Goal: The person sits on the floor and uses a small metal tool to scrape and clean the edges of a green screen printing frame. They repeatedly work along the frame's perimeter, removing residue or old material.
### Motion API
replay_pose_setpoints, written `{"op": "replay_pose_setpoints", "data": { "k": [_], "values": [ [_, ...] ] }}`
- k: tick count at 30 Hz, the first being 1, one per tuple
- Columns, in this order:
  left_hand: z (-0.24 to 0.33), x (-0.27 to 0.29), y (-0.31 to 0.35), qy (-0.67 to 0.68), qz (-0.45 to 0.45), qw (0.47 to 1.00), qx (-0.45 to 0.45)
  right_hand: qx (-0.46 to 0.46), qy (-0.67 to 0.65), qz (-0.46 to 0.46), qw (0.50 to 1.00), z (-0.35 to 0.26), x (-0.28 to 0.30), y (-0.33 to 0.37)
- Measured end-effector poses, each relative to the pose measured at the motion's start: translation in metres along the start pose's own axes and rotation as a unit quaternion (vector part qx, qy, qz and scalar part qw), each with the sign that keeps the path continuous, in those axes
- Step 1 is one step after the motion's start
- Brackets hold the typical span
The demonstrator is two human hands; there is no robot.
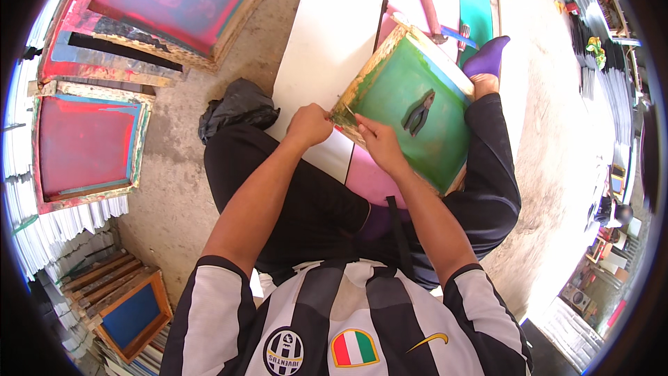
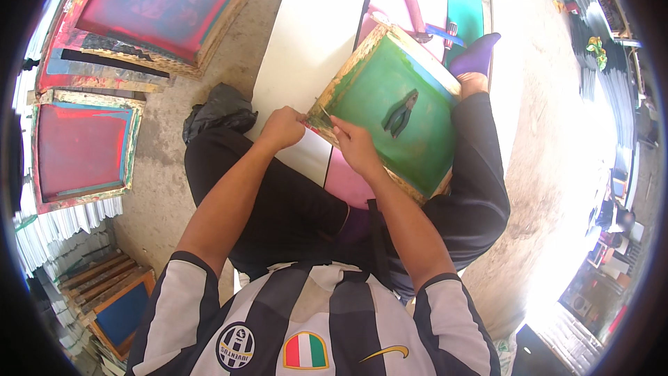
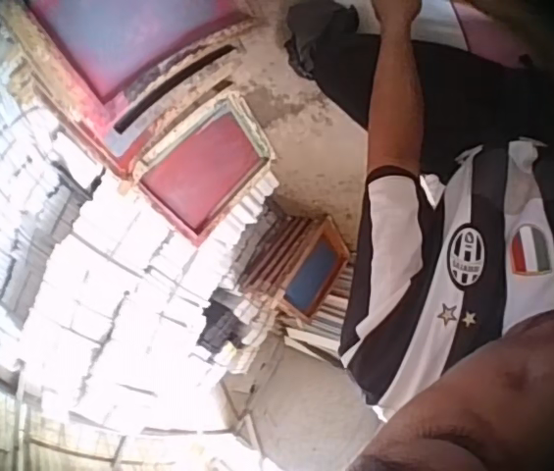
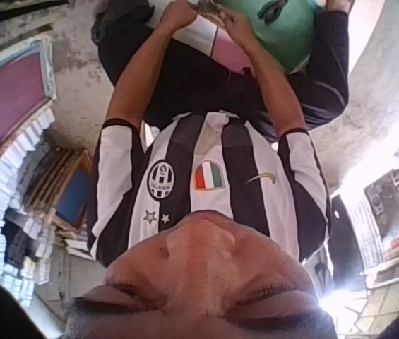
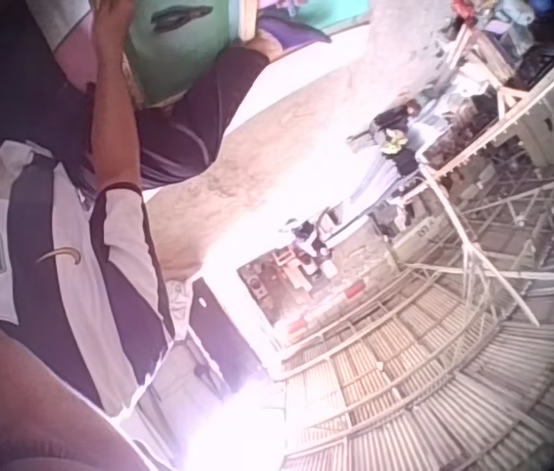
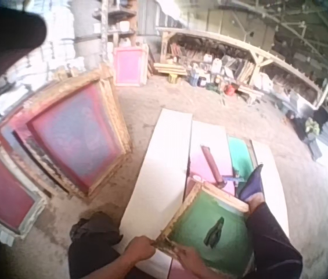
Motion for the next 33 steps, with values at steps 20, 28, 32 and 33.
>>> {"op": "replay_pose_setpoints", "data": {
  "k": [20,28,32,33],
  "values": [
    [-0.006,-0.002,-0.002,0.007,0.017,1.000,-0.009,0.159,0.133,0.043,0.977,-0.003,0.002,-0.002],
    [-0.002,0.003,0.001,0.011,-0.001,1.000,0.009,-0.074,-0.052,-0.104,0.991,0.011,0.008,-0.017],
    [-0.004,0.002,0.000,0.005,-0.004,1.000,0.003,-0.330,-0.339,-0.181,0.862,-0.005,0.002,-0.001],
    [-0.006,0.001,-0.001,0.014,0.000,1.000,0.004,-0.293,-0.273,-0.164,0.902,-0.005,0.004,-0.002]
  ]
}}
Point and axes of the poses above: each hand's wrist, its own y-axis away from the middle knuckle, its own x-axis out of the back of the hand, z = x × y, the point moved 6 cm from there along -y, towards the middle knuckle, and after that the axes turned 9 degrees about y, right-handed, at the moved point
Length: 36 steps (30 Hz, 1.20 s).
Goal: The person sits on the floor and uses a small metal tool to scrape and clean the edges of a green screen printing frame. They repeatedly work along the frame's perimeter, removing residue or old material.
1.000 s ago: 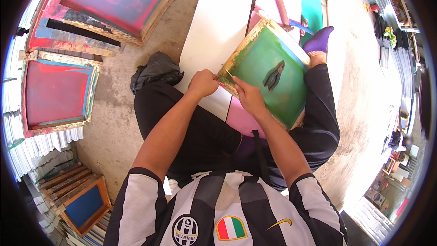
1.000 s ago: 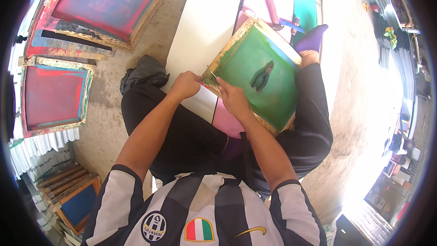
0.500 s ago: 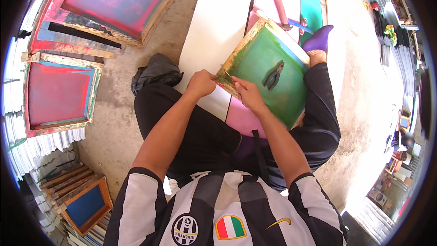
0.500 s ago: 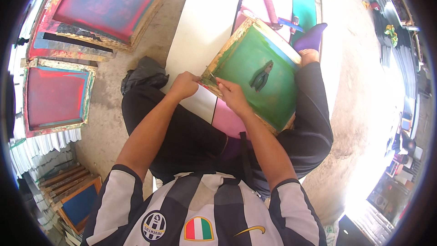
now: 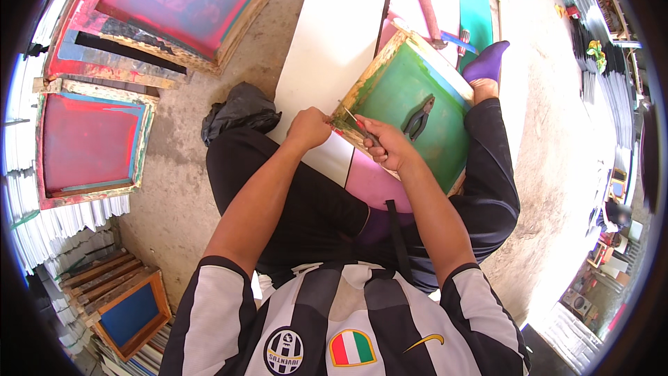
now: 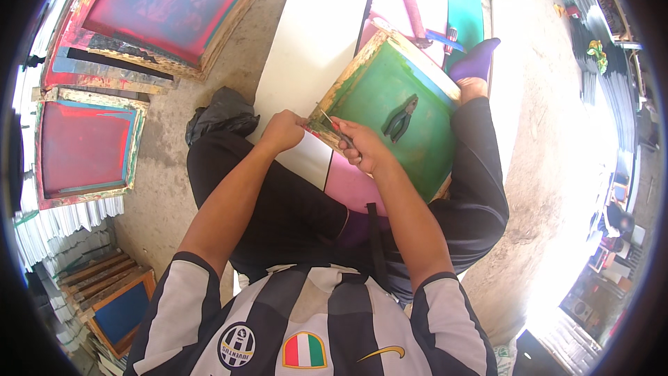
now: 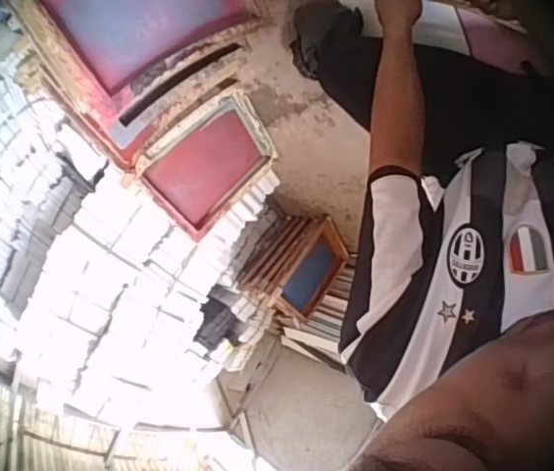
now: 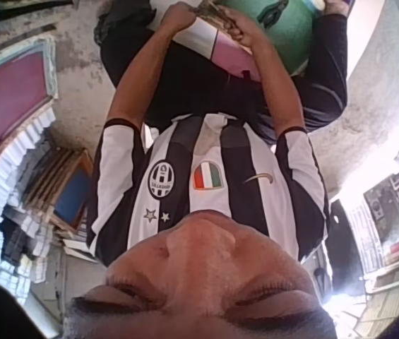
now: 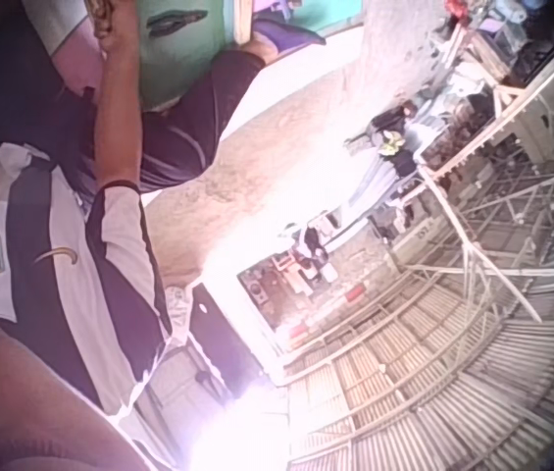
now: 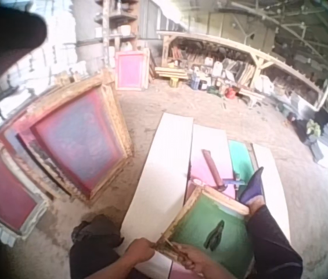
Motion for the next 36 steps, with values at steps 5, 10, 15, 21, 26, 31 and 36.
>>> {"op": "replay_pose_setpoints", "data": {
  "k": [5,10,15,21,26,31,36],
  "values": [
    [-0.004,-0.007,-0.002,0.029,0.009,1.000,0.007,0.479,0.442,0.258,0.713,-0.013,-0.013,0.022],
    [0.000,-0.004,0.005,0.025,0.013,0.999,0.022,0.325,0.502,0.260,0.758,-0.013,-0.019,0.028],
    [0.002,-0.004,0.005,0.021,0.010,1.000,0.015,0.311,0.516,0.264,0.753,-0.015,-0.023,0.030],
    [-0.003,-0.007,0.001,0.004,0.009,1.000,0.007,0.236,0.575,0.262,0.738,-0.030,-0.044,0.040],
    [0.001,-0.008,0.002,-0.019,-0.007,1.000,0.002,0.107,0.643,0.259,0.713,-0.036,-0.069,0.044],
    [0.000,-0.010,-0.005,-0.037,0.013,0.999,-0.005,0.297,0.494,0.257,0.776,-0.020,-0.041,0.022],
    [-0.005,-0.010,-0.001,-0.026,0.020,0.999,-0.007,0.198,0.565,0.255,0.759,-0.012,-0.049,0.032]
  ]
}}
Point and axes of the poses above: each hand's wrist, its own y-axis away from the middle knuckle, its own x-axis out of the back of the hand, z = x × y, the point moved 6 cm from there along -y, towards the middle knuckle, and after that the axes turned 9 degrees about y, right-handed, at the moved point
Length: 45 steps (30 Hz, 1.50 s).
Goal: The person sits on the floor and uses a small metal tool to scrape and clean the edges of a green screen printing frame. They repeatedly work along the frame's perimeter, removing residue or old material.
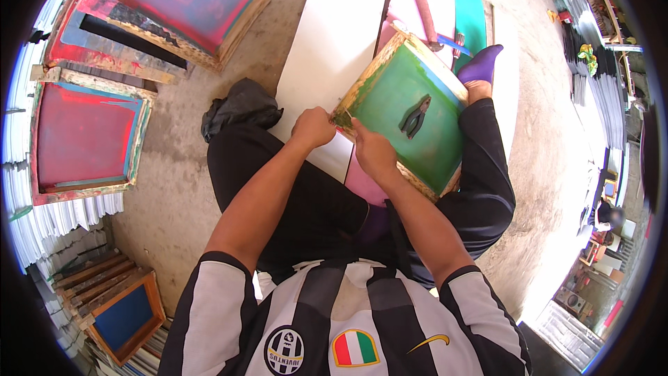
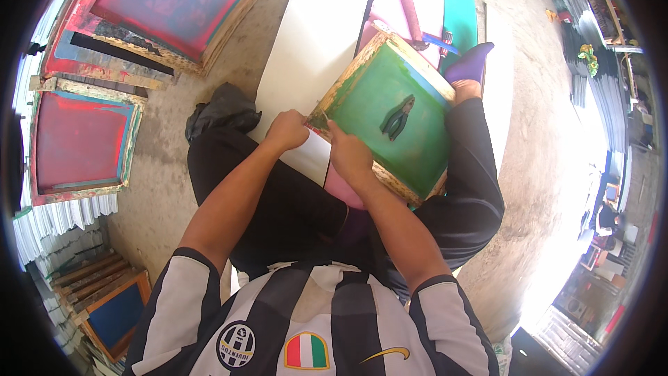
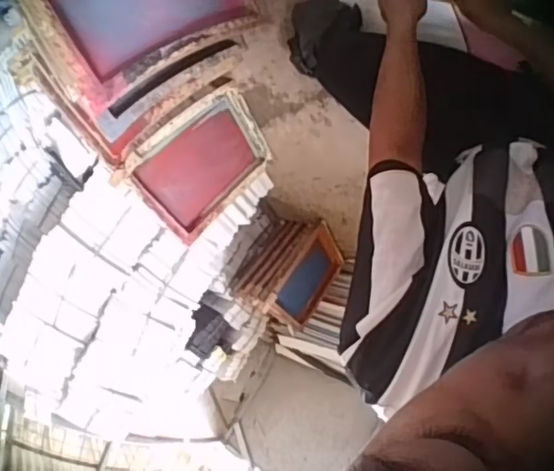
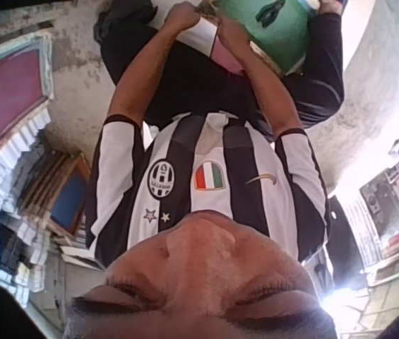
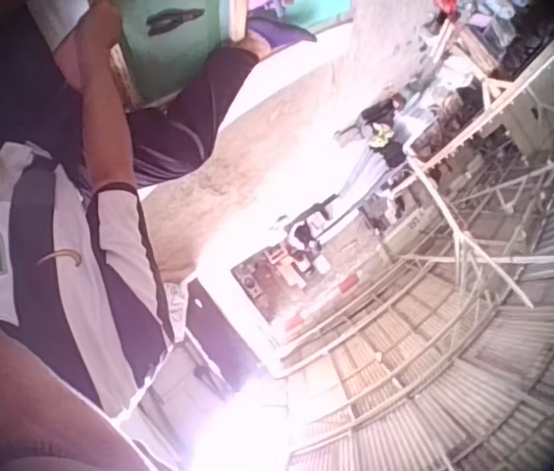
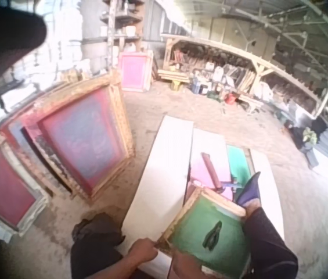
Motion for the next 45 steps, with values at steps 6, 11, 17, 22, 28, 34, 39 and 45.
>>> {"op": "replay_pose_setpoints", "data": {
  "k": [6,11,17,22,28,34,39,45],
  "values": [
    [0.004,0.002,-0.003,0.000,-0.006,1.000,-0.002,-0.010,-0.364,-0.011,0.931,0.052,-0.054,-0.020],
    [0.006,0.006,0.001,-0.001,-0.008,1.000,-0.008,0.121,0.073,0.152,0.978,0.040,-0.041,-0.007],
    [0.013,0.009,0.003,-0.004,-0.022,1.000,-0.001,0.023,-0.299,0.016,0.954,0.051,-0.056,-0.018],
    [0.006,0.010,0.001,-0.010,-0.014,1.000,-0.012,-0.150,-0.522,-0.146,0.827,0.036,-0.032,0.000],
    [0.009,0.009,0.003,0.015,-0.012,1.000,-0.022,0.068,-0.119,0.075,0.988,0.045,-0.036,-0.010],
    [0.008,0.009,0.001,-0.007,-0.018,1.000,-0.012,0.145,-0.185,0.080,0.969,0.057,-0.032,-0.028],
    [0.002,0.008,0.000,0.004,-0.007,1.000,-0.026,-0.054,-0.406,-0.165,0.897,0.056,-0.024,-0.027],
    [0.004,0.007,-0.001,0.011,-0.011,1.000,-0.027,0.127,-0.295,0.025,0.947,0.066,-0.034,-0.046]
  ]
}}
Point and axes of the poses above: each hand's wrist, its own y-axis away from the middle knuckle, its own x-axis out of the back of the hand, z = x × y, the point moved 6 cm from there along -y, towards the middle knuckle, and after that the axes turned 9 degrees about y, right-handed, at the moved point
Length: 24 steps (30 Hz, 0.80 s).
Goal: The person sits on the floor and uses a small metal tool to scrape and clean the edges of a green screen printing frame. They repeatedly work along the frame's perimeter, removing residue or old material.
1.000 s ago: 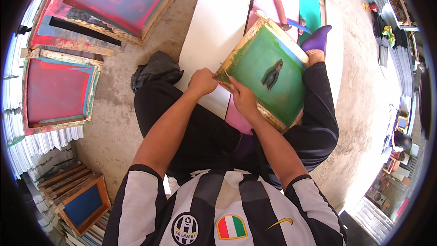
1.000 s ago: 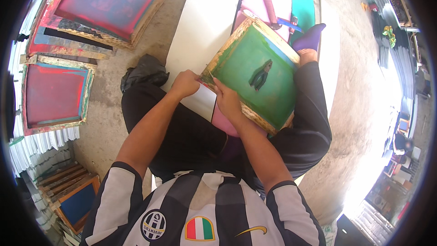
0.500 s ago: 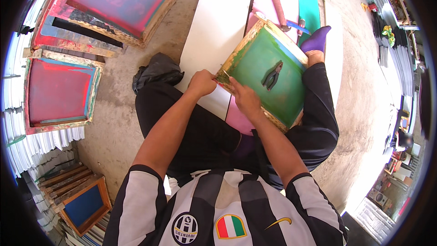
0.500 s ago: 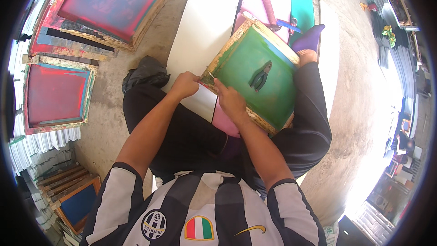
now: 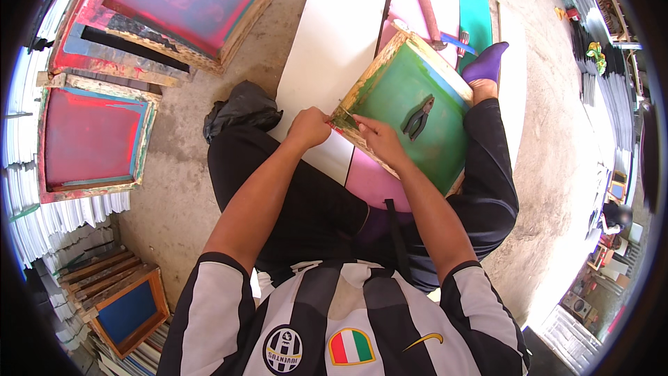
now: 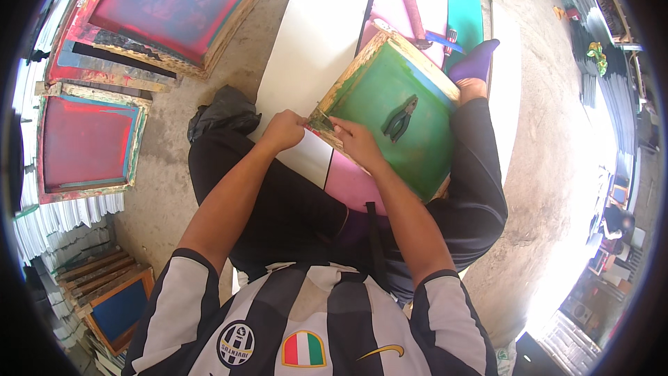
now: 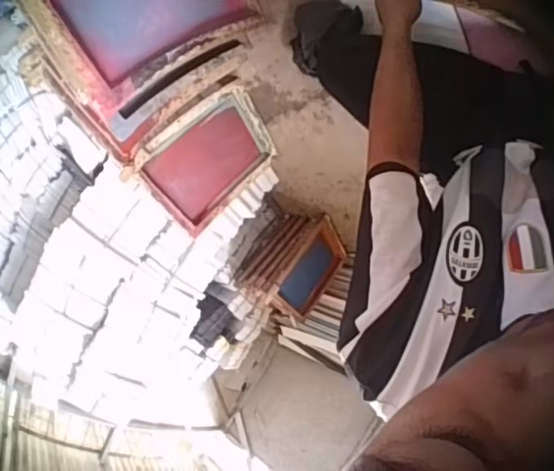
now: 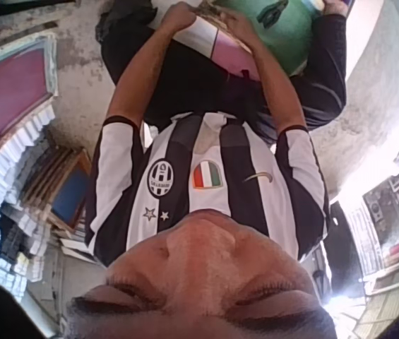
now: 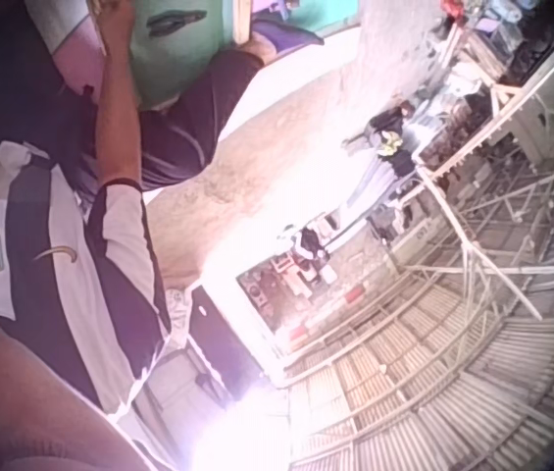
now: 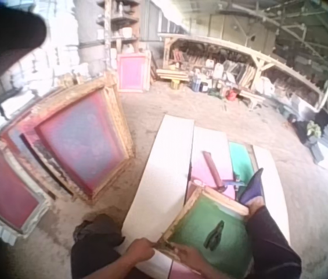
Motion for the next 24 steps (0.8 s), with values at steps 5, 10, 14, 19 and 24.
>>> {"op": "replay_pose_setpoints", "data": {
  "k": [5,10,14,19,24],
  "values": [
    [-0.001,0.003,0.004,0.031,0.009,0.999,0.021,-0.287,-0.196,-0.151,0.925,-0.001,0.008,0.005],
    [-0.002,-0.002,0.005,0.059,0.014,0.998,0.026,0.011,0.170,0.028,0.985,-0.038,0.011,0.018],
    [-0.004,-0.005,0.008,0.059,0.014,0.998,0.031,0.025,0.273,0.042,0.961,-0.058,0.011,0.024],
    [-0.003,-0.004,0.009,0.066,0.011,0.997,0.032,0.000,0.297,0.027,0.954,-0.063,0.010,0.029],
    [-0.001,-0.003,0.008,0.057,0.005,0.998,0.032,-0.012,0.285,0.030,0.958,-0.064,0.008,0.029]
  ]
}}
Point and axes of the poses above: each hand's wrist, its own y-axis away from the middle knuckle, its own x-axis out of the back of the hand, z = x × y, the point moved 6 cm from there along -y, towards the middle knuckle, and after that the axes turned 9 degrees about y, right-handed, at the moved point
